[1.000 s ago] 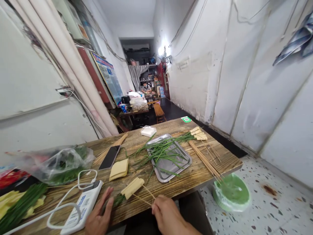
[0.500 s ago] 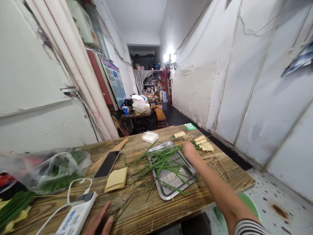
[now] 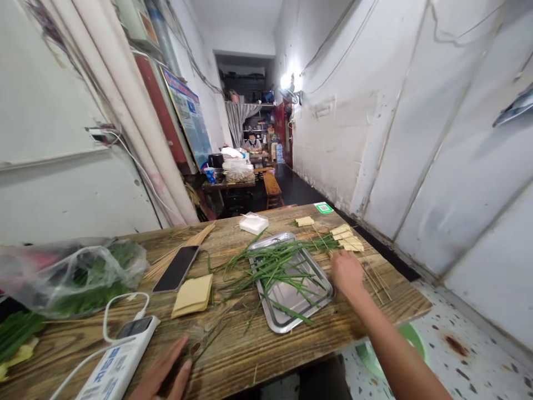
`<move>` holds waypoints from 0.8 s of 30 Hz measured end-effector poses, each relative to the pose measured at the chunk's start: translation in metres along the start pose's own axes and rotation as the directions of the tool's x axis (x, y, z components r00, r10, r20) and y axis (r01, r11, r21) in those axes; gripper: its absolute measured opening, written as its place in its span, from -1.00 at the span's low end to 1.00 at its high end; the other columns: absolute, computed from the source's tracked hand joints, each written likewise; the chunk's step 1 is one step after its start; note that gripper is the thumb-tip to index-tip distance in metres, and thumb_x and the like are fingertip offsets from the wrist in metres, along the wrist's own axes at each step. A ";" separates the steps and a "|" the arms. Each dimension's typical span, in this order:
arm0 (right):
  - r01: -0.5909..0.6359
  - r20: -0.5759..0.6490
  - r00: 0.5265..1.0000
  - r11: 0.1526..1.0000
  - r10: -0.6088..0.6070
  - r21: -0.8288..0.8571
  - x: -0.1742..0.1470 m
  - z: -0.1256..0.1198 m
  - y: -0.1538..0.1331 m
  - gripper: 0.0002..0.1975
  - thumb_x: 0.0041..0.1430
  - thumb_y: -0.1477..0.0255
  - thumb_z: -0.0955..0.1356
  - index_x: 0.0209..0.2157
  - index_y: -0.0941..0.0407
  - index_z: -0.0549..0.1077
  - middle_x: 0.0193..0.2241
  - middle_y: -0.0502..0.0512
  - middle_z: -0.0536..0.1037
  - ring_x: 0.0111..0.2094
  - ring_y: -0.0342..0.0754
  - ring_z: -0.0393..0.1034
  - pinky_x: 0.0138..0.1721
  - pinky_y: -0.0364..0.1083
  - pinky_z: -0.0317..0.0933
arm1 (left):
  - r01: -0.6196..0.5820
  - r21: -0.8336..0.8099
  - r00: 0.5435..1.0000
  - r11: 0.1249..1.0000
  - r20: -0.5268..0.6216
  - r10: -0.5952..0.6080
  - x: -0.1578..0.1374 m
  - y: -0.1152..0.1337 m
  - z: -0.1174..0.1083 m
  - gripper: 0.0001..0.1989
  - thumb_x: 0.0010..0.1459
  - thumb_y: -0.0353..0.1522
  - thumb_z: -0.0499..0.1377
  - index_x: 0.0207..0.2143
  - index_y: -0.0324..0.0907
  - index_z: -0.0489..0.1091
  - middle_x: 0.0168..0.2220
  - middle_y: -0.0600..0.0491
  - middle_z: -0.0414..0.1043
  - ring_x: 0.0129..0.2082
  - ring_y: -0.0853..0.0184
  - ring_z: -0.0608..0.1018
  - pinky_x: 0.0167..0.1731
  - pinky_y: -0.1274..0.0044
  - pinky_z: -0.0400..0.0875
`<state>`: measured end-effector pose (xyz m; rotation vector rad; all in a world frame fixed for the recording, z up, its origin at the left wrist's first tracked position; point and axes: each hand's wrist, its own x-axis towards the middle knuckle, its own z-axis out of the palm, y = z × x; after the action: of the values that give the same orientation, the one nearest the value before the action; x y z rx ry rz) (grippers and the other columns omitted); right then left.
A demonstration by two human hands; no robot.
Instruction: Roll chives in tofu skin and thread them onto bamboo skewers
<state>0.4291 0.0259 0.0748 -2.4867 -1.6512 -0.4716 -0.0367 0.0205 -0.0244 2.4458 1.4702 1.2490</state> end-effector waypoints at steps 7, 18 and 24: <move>0.208 -0.122 0.974 0.968 -0.191 0.143 -0.095 0.001 0.018 -0.73 0.27 0.38 0.22 -0.42 0.17 0.46 -0.43 0.15 0.45 -0.33 0.00 0.33 -0.28 -0.09 0.14 | -0.128 -0.014 0.992 0.992 0.002 0.128 0.016 0.034 0.005 -0.70 0.20 -0.32 0.09 -0.03 -0.12 0.42 -0.04 -0.01 0.49 -0.05 0.24 0.52 -0.02 0.35 0.46; 0.677 -0.422 0.725 0.455 -0.544 0.579 -0.176 -0.002 -0.129 -0.75 0.28 0.46 0.23 -0.48 0.11 0.39 -0.55 0.03 0.33 -0.46 -0.08 0.19 -0.36 -0.07 0.06 | -0.149 -0.092 0.982 0.985 0.099 0.158 0.003 0.058 0.000 -0.75 0.22 -0.47 0.06 -0.09 -0.18 0.45 -0.12 -0.06 0.52 -0.07 0.29 0.51 0.00 0.33 0.42; 0.690 -0.440 0.667 0.275 -0.602 0.670 -0.156 -0.007 -0.163 -0.83 0.28 0.50 0.21 -0.30 0.11 0.43 -0.46 0.06 0.42 -0.40 -0.07 0.28 -0.34 -0.09 0.15 | -0.123 -0.102 0.985 0.987 0.106 0.134 -0.012 0.047 -0.021 -0.72 0.22 -0.48 0.06 -0.05 -0.18 0.42 -0.10 -0.07 0.51 -0.03 0.28 0.49 -0.01 0.34 0.43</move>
<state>0.2226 -0.0481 0.0196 -1.0201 -2.1320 0.1377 -0.0182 -0.0220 0.0016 2.5368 1.2146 1.1501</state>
